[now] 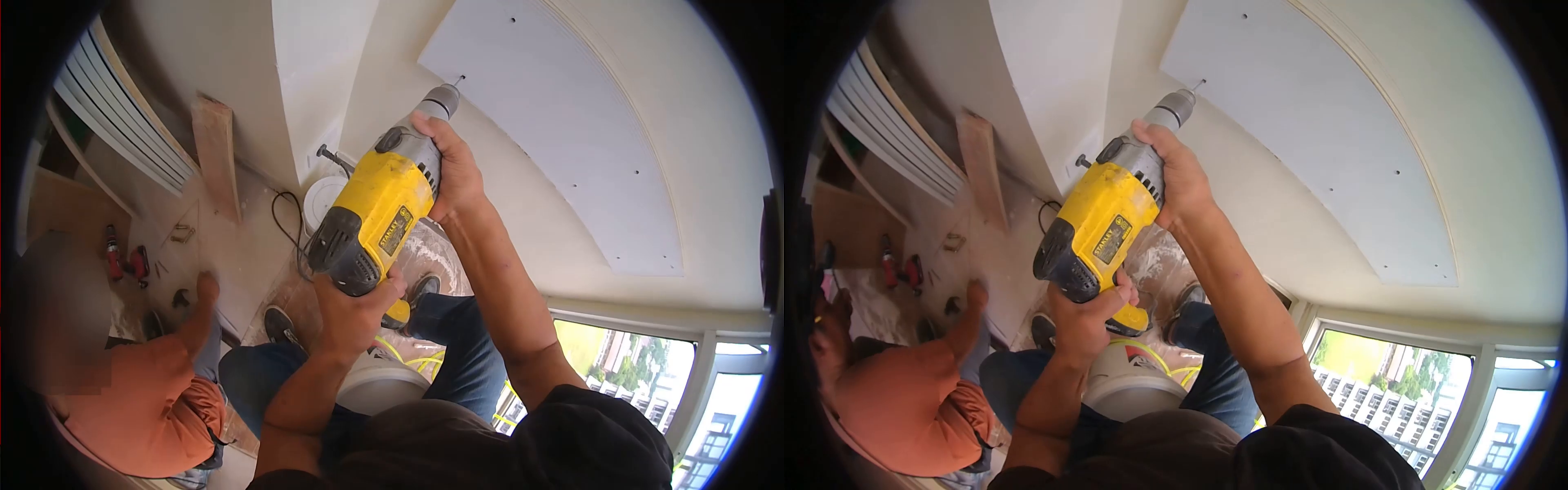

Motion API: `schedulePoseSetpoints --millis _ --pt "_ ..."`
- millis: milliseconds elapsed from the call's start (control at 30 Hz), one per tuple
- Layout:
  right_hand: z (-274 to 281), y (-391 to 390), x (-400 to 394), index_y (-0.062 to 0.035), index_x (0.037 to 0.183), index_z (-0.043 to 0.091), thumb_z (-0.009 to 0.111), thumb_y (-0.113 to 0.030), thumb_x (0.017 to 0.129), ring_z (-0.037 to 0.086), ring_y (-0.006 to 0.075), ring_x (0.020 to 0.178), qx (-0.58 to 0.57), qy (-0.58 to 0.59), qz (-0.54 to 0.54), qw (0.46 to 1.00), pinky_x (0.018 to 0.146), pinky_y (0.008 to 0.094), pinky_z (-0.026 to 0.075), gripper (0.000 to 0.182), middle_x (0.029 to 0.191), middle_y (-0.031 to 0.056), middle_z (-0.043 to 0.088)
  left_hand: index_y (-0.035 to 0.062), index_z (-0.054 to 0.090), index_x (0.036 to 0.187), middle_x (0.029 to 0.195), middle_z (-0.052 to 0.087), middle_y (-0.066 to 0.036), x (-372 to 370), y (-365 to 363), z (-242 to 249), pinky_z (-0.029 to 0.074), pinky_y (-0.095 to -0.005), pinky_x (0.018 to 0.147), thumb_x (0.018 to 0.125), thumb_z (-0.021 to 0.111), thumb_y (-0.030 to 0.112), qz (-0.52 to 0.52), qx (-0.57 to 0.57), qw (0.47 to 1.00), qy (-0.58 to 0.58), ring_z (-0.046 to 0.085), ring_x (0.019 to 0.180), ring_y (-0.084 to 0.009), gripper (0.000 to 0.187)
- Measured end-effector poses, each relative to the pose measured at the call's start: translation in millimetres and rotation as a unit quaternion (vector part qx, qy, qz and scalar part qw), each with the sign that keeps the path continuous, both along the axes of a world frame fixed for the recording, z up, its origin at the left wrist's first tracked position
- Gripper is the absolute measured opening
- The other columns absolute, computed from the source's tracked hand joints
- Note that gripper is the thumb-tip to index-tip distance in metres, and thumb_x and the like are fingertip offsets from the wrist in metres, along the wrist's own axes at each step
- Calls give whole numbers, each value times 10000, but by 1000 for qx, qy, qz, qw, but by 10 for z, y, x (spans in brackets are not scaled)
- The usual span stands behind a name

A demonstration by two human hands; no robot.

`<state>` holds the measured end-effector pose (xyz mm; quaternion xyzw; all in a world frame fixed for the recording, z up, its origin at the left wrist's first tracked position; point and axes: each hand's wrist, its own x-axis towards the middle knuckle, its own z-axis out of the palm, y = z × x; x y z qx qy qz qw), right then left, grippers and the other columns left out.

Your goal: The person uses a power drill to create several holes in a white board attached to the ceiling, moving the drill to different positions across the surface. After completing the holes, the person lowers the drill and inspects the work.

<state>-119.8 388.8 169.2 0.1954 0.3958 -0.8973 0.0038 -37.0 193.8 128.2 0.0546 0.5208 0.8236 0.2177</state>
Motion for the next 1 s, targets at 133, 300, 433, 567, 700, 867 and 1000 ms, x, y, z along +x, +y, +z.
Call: schedulePoseSetpoints --millis 133,300,433,567,700,867,1000 --pt "-37 29 21 -8 1179 571 743 -310 961 737 298 883 -7 11 10 1000 831 453 629 410 1011 168 724 -65 635 1164 855 687 -93 55 41 -56 591 -343 727 813 683 -82 18 -14 999 31 701 741 -192 354" --pt "-78 37 19 -9 1185 573 733 -311 970 738 296 876 -10 25 20 999 818 446 630 405 1011 165 727 -64 633 1178 867 693 -91 26 0 -52 592 -332 732 810 687 -111 4 -6 1000 10 704 747 -189 375" --pt "-60 18 5 -9 1191 572 737 -307 967 738 294 872 -2 24 4 1000 814 443 630 407 1014 167 726 -63 634 1179 869 696 -94 8 -7 -72 595 -331 738 806 691 -122 6 -5 1000 4 706 751 -192 382" --pt "-50 29 6 -10 1203 561 738 -310 967 737 296 869 2 18 -3 1000 809 450 631 422 1008 168 721 -64 634 1181 878 700 -96 39 34 -86 600 -333 751 814 689 -118 12 7 1000 -1 708 760 -187 375" --pt "-45 37 14 -11 1205 557 739 -312 966 737 293 868 -9 13 -1 1000 807 454 631 425 1002 164 721 -67 627 1188 883 699 -97 45 31 -101 602 -334 760 824 687 -111 6 10 1000 -1 711 777 -185 372" --pt "-34 42 7 -18 1189 569 739 -312 967 739 288 867 -19 16 2 1000 804 453 631 406 999 161 726 -70 620 1179 878 695 -98 66 53 -120 601 -334 767 823 685 -107 22 -3 1000 9 712 792 -188 364" --pt "-49 64 6 -19 1183 573 733 -309 973 740 286 865 -10 26 12 1000 800 449 631 392 993 156 730 -68 621 1167 876 695 -98 56 66 -138 599 -332 767 819 685 -106 13 -3 1000 20 712 790 -185 356"
